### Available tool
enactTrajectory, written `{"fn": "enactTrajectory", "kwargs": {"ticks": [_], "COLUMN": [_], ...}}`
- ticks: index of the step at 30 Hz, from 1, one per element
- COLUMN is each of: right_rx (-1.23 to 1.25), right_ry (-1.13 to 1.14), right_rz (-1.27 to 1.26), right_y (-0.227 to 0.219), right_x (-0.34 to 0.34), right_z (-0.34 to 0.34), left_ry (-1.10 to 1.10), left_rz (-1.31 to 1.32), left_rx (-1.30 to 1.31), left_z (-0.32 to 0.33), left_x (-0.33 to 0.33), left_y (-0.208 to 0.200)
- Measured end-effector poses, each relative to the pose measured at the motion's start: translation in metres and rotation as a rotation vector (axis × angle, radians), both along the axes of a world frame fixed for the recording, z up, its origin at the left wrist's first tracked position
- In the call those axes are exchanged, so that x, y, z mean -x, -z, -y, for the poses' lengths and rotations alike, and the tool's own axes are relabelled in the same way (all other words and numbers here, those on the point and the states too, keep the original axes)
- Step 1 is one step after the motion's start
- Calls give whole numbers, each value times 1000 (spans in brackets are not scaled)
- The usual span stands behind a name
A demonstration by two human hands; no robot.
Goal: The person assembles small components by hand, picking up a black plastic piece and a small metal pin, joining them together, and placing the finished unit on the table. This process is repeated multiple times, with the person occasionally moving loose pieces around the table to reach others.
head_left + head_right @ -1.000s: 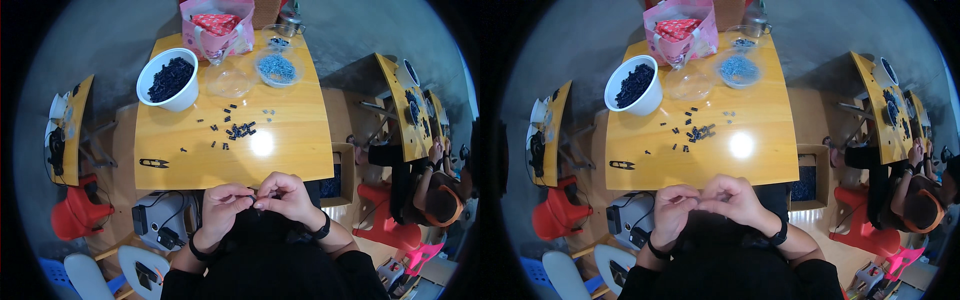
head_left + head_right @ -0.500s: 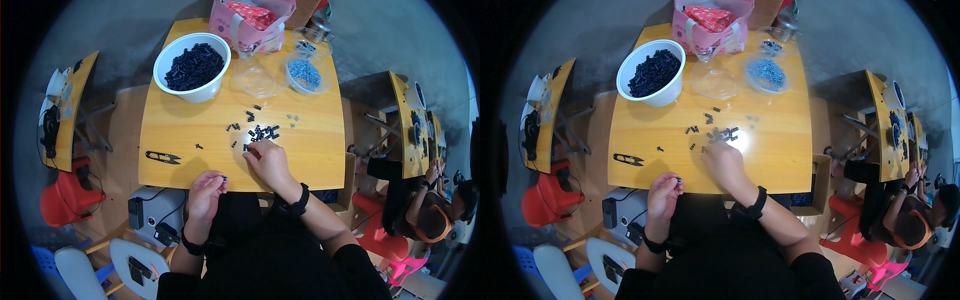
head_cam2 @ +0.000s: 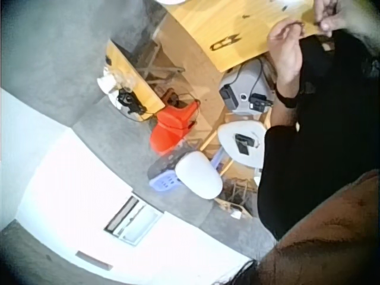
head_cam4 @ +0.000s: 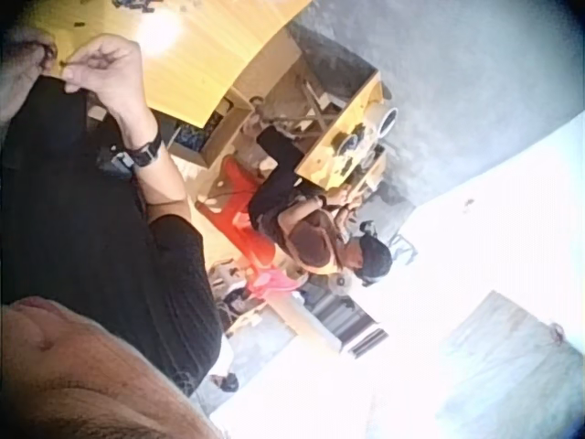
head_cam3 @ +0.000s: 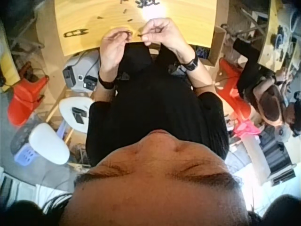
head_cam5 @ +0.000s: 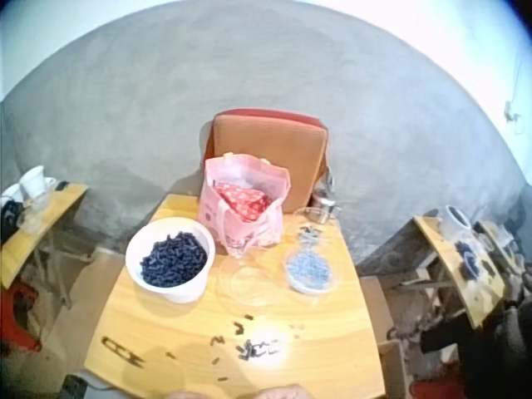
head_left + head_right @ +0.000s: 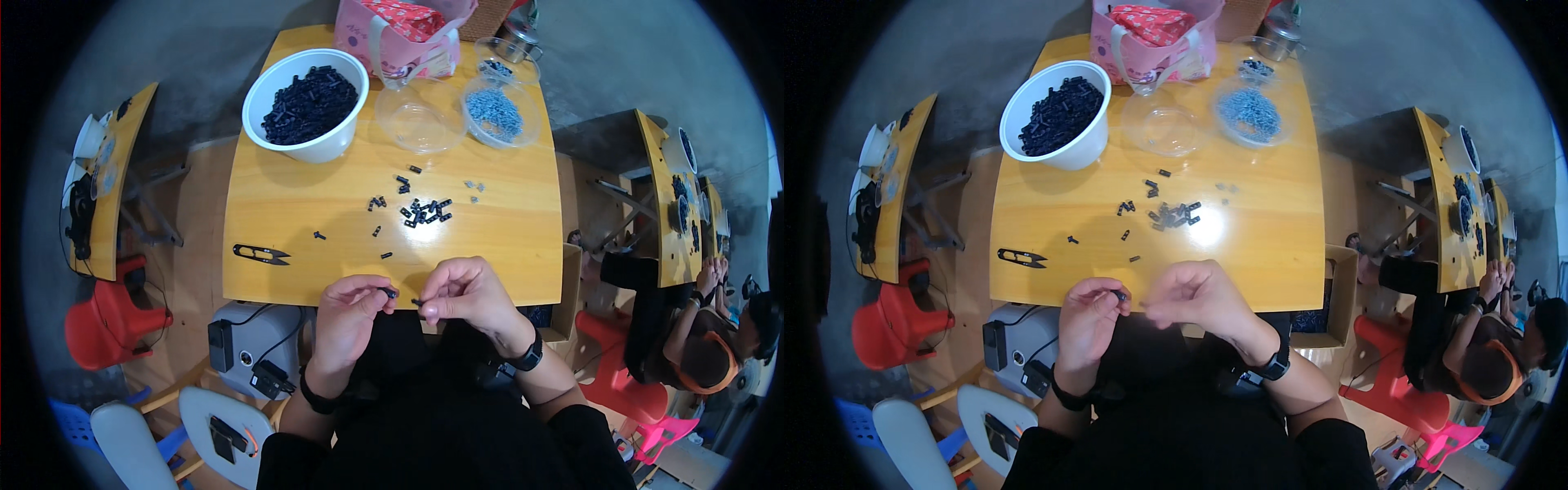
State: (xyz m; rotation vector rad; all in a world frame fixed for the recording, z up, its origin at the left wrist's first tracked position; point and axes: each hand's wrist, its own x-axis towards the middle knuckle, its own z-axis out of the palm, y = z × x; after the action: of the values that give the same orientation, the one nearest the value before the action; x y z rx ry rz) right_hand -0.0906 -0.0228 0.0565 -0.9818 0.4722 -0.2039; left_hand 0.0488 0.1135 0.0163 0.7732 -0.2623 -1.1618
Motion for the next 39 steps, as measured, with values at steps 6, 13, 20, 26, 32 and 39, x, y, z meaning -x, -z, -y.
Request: {"fn": "enactTrajectory", "kwargs": {"ticks": [6, 13, 20, 26, 32, 39], "right_rx": [-28, -68, -76, -142, -152, -239], "right_ry": [6, 2, 12, 20, 26, 12], "right_rz": [46, 131, 170, 231, 253, 256], "right_y": [-7, -16, -21, -24, -23, -16], "right_x": [23, 48, 59, 68, 66, 66], "right_z": [-4, -4, -8, -8, -11, -10], "left_ry": [88, 72, 72, 70, 50, 99], "left_rz": [29, 145, 228, 228, 311, 702], "left_rx": [50, 71, 87, 90, 110, 137], "left_z": [6, 8, 10, 13, 12, 15], "left_x": [26, 44, 61, 63, 68, 55], "left_y": [-18, -36, -44, -49, -53, -53]}}
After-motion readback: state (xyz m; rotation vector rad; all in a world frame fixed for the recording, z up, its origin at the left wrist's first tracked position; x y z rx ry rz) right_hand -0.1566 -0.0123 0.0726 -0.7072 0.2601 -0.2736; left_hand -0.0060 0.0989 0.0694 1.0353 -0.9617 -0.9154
